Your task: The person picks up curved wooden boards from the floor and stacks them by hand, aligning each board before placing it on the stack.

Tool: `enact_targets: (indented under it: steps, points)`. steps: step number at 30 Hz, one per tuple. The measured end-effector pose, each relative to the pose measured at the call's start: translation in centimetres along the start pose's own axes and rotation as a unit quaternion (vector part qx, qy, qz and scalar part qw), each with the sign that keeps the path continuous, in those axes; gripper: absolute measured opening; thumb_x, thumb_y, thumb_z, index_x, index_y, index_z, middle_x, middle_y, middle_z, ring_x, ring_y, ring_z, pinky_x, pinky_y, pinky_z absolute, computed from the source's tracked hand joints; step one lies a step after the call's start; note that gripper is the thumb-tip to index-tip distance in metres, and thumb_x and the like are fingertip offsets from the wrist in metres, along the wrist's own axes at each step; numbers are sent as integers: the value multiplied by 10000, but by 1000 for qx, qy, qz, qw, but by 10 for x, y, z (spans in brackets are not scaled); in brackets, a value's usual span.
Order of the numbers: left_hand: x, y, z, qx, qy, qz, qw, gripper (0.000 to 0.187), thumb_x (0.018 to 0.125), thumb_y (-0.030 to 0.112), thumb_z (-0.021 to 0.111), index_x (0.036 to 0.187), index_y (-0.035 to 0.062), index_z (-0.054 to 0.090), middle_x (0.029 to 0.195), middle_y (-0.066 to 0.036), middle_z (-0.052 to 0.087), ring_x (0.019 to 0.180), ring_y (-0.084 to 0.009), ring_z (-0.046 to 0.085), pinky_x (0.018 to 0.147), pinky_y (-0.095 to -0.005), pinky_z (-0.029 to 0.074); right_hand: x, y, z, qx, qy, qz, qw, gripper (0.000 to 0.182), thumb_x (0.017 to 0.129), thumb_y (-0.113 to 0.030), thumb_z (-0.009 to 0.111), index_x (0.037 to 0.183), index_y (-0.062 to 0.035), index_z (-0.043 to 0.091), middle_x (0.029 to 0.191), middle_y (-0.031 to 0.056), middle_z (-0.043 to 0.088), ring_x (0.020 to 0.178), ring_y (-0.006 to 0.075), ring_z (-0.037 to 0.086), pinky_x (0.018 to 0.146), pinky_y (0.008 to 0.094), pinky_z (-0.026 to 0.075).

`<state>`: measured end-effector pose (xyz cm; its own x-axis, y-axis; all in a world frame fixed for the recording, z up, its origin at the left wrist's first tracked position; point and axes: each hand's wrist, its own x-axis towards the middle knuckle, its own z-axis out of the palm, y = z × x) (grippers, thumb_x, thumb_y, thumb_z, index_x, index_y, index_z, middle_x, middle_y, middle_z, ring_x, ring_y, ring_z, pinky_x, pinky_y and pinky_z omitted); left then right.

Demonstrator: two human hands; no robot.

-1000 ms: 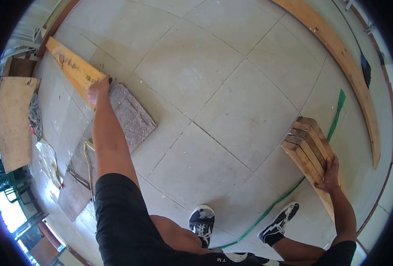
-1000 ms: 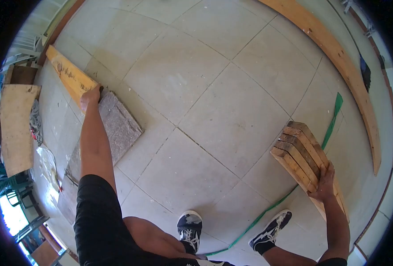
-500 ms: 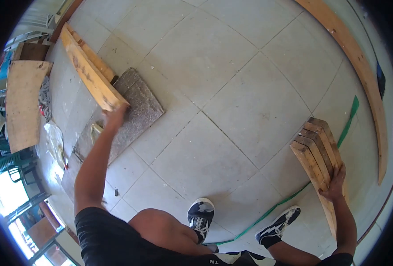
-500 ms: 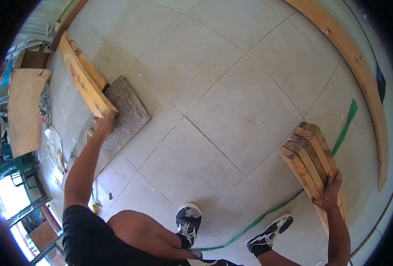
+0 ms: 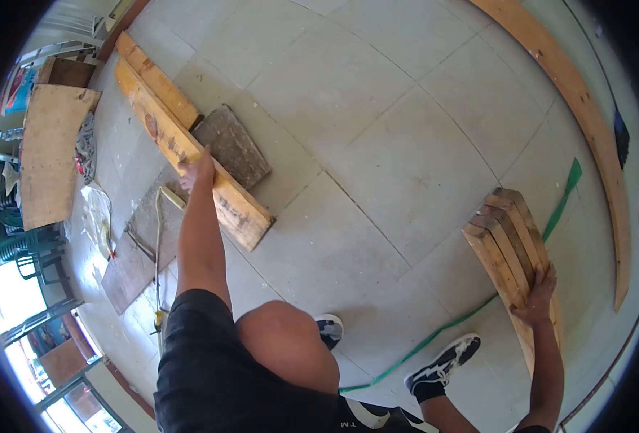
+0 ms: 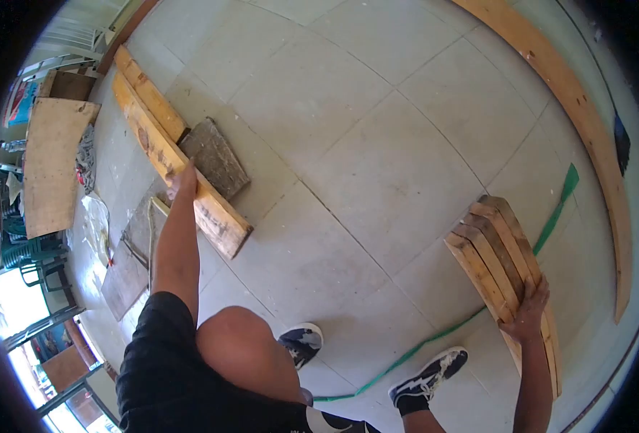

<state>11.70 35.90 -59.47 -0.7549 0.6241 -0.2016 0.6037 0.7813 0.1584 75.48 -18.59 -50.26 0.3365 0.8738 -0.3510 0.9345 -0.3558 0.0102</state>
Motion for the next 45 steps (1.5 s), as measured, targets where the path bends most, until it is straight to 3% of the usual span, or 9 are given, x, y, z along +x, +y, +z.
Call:
enact_targets:
  steps: [3, 8, 13, 25, 33, 35, 37, 41, 45]
  points:
    - [8, -8, 1, -50, 44, -8, 998, 1184, 601, 695, 687, 1443, 29, 189, 1354, -285, 366, 1297, -411, 285, 1063, -506, 255, 0, -1, -1, -19, -19, 20, 999, 1307, 389, -263, 810, 1463, -185, 70, 1468, 284, 59, 1363, 472, 90, 1084, 617, 112]
    - [-39, -7, 2, -423, -133, 33, 896, 869, 691, 381, 785, 1276, -88, 346, 1179, -210, 521, 1055, -305, 553, 907, -378, 467, -1, 3, 5, -2, -11, 25, 1000, 1301, 383, -280, 799, 1462, -208, 77, 1471, 285, 55, 1370, 468, 78, 1092, 615, 104]
    - [-114, -45, -5, -461, -287, 18, 839, 581, 758, 328, 756, 1128, -38, 497, 1002, -135, 573, 948, -245, 576, 836, -396, 489, -1, 3, 6, 11, 14, 10, 1000, 1284, 372, -258, 786, 1459, -224, 104, 1474, 272, 77, 1369, 466, 97, 1095, 610, 99]
    - [-251, -126, -33, -320, -589, -24, 742, 426, 858, 331, 640, 1095, 0, 515, 1039, -123, 581, 990, -223, 583, 955, -385, 448, 1, 0, 5, 0, 14, 6, 1000, 1274, 383, -254, 790, 1461, -192, 115, 1489, 246, 74, 1380, 433, 115, 1108, 587, 98]
    - [-268, -92, -70, 17, -626, -60, 777, 821, 776, 494, 698, 1261, -85, 375, 1153, -245, 533, 1100, -310, 533, 893, -413, 473, 3, -1, 5, 11, 31, 1, 999, 1248, 395, -272, 786, 1456, -171, 138, 1483, 250, 103, 1370, 433, 136, 1111, 568, 112]
    - [-243, -114, -54, 84, -308, 335, 887, 1160, 618, 602, 775, 1357, -94, 212, 1310, -326, 389, 1250, -356, 421, 1042, -463, 346, 4, -2, 6, 13, 30, -1, 999, 1238, 399, -282, 782, 1454, -167, 145, 1480, 252, 111, 1367, 436, 138, 1111, 565, 115]
    - [-158, -86, -46, 20, 60, 712, 699, 1293, 525, 640, 799, 1423, -20, 143, 1452, -268, 206, 1384, -373, 180, 1122, -500, 178, 2, 0, 4, 15, 27, 8, 999, 1229, 403, -293, 778, 1452, -163, 152, 1477, 254, 120, 1364, 439, 141, 1110, 561, 119]
    - [-90, 9, -55, 313, -189, 748, 554, 1230, 354, 506, 894, 1411, 251, 318, 1490, -82, 259, 1397, -335, 183, 1122, -544, 174, 7, -3, 2, 12, 27, 3, 1000, 1227, 401, -284, 778, 1450, -168, 151, 1479, 252, 117, 1364, 443, 134, 1110, 562, 117]
    - [-97, 37, -51, 422, -138, 694, 567, 1295, 270, 361, 925, 1407, 221, 320, 1443, -108, 346, 1399, -323, 195, 1113, -513, 226, 3, -3, 0, 2, 33, -11, 999, 1232, 394, -269, 780, 1449, -173, 151, 1484, 252, 107, 1367, 444, 131, 1112, 566, 112]
